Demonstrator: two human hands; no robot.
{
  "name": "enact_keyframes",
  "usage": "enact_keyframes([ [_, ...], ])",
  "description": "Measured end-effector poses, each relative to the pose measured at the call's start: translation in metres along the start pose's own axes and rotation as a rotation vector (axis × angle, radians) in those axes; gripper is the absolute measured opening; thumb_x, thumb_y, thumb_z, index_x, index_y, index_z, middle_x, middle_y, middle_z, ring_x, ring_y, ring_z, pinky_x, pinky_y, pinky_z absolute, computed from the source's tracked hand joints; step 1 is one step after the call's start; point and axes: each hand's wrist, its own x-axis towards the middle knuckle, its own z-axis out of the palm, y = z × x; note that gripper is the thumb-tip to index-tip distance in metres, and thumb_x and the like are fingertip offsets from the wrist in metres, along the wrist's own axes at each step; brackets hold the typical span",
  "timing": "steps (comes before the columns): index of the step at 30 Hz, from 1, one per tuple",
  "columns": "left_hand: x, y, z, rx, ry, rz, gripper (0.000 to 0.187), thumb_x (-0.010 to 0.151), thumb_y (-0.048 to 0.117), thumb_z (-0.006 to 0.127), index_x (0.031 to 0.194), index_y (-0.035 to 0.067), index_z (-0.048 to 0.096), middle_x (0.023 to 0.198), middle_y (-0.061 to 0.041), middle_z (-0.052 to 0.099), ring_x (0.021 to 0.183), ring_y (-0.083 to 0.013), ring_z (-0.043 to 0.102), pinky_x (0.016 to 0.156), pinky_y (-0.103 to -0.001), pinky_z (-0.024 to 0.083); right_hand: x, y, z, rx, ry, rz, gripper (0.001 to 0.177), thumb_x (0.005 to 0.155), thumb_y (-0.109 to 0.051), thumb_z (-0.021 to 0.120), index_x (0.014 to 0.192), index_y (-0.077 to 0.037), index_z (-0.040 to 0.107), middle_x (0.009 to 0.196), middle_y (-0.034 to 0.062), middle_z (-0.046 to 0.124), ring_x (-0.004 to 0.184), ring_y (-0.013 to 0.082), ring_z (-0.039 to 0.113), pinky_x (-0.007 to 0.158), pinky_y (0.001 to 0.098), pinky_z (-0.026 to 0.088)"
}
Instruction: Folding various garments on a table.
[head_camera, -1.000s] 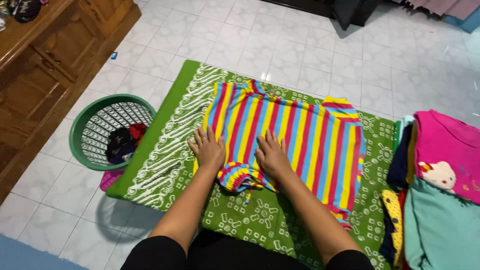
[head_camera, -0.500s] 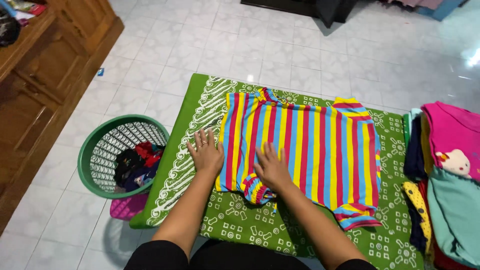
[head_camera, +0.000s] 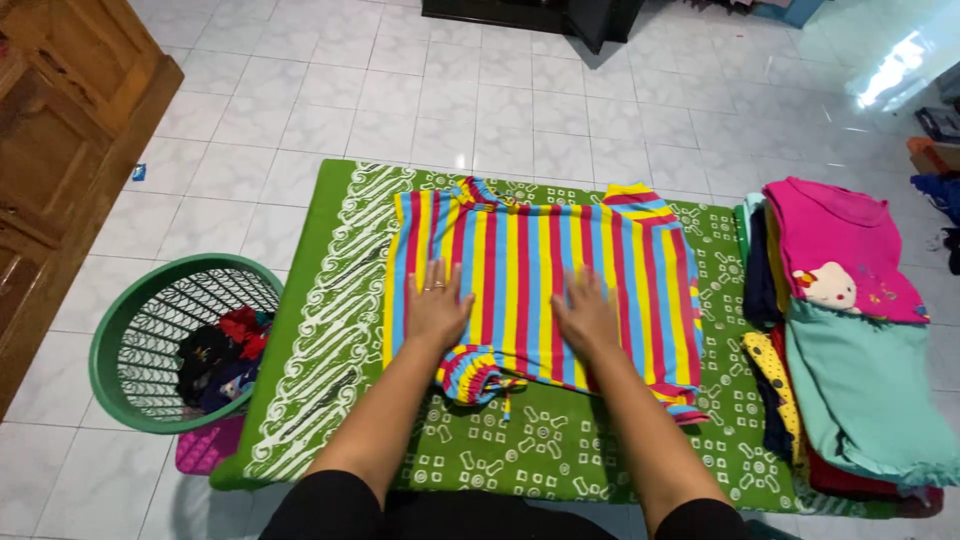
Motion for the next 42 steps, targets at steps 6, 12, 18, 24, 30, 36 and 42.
enact_keyframes([
  [6, 0.007, 0.000, -0.001, -0.010, 0.065, -0.112, 0.071, 0.100, 0.052, 0.045, 0.159, 0.013, 0.035, 0.167, -0.015, 0.026, 0.156, -0.0336, 0.019, 0.123, -0.063, 0.008, 0.002, 0.094, -0.011, 0.023, 0.059, 0.247, 0.075, 0.097, -0.056, 0.042, 0.158, -0.015, 0.031, 0.168, 0.0150, 0.021, 0.154, 0.0355, 0.014, 0.118, 0.0655, 0.004],
  [12, 0.040, 0.083, 0.015, 0.056, -0.022, -0.202, 0.071, 0.098, 0.046, 0.048, 0.159, 0.014, 0.032, 0.170, -0.016, 0.018, 0.156, -0.0351, 0.009, 0.122, -0.064, 0.002, 0.021, 0.031, 0.013, 0.109, 0.033, -0.055, 0.061, 0.102, -0.042, 0.044, 0.156, -0.014, 0.039, 0.169, 0.0177, 0.026, 0.158, 0.0339, 0.020, 0.124, 0.0621, 0.007],
  [18, 0.032, 0.108, 0.031, -0.046, -0.065, -0.024, 0.071, 0.101, 0.050, 0.043, 0.161, 0.015, 0.028, 0.168, -0.017, 0.019, 0.156, -0.0348, 0.012, 0.123, -0.062, 0.002, 0.017, 0.039, -0.002, 0.082, -0.004, -0.139, 0.066, 0.100, -0.049, 0.048, 0.157, -0.017, 0.037, 0.166, 0.0138, 0.030, 0.155, 0.0344, 0.022, 0.123, 0.0609, 0.013],
  [24, 0.038, 0.070, 0.016, -0.022, -0.023, -0.173, 0.077, 0.097, 0.056, 0.044, 0.160, 0.014, 0.027, 0.169, -0.015, 0.018, 0.156, -0.0323, 0.012, 0.121, -0.062, 0.003, 0.030, 0.135, -0.010, -0.002, 0.114, 0.156, 0.072, 0.100, -0.054, 0.042, 0.157, -0.011, 0.032, 0.166, 0.0153, 0.024, 0.153, 0.0374, 0.017, 0.116, 0.0676, 0.005],
  [30, 0.066, 0.115, 0.031, -0.013, -0.014, -0.178, 0.077, 0.099, 0.054, 0.046, 0.161, 0.012, 0.031, 0.171, -0.012, 0.022, 0.160, -0.0313, 0.014, 0.126, -0.062, 0.004, 0.046, 0.054, 0.006, 0.031, 0.068, -0.006, 0.059, 0.103, -0.045, 0.045, 0.157, -0.022, 0.043, 0.162, 0.0091, 0.039, 0.162, 0.0291, 0.026, 0.128, 0.0667, 0.011],
  [36, 0.076, 0.106, 0.029, -0.094, -0.077, 0.006, 0.077, 0.098, 0.057, 0.044, 0.160, 0.015, 0.028, 0.169, -0.016, 0.018, 0.157, -0.0333, 0.012, 0.122, -0.063, 0.004, 0.071, 0.058, 0.026, 0.026, 0.109, -0.211, 0.068, 0.101, -0.050, 0.049, 0.157, -0.014, 0.036, 0.164, 0.0207, 0.029, 0.153, 0.0400, 0.022, 0.118, 0.0656, 0.013],
  [42, 0.122, 0.047, 0.015, -0.084, 0.005, -0.071, 0.074, 0.099, 0.050, 0.051, 0.158, 0.009, 0.034, 0.167, -0.017, 0.028, 0.153, -0.0329, 0.028, 0.123, -0.060, 0.019, 0.116, 0.128, -0.014, 0.060, 0.238, 0.143, 0.049, 0.101, -0.035, 0.055, 0.142, -0.008, 0.056, 0.153, 0.0207, 0.050, 0.144, 0.0390, 0.044, 0.115, 0.0606, 0.031],
])
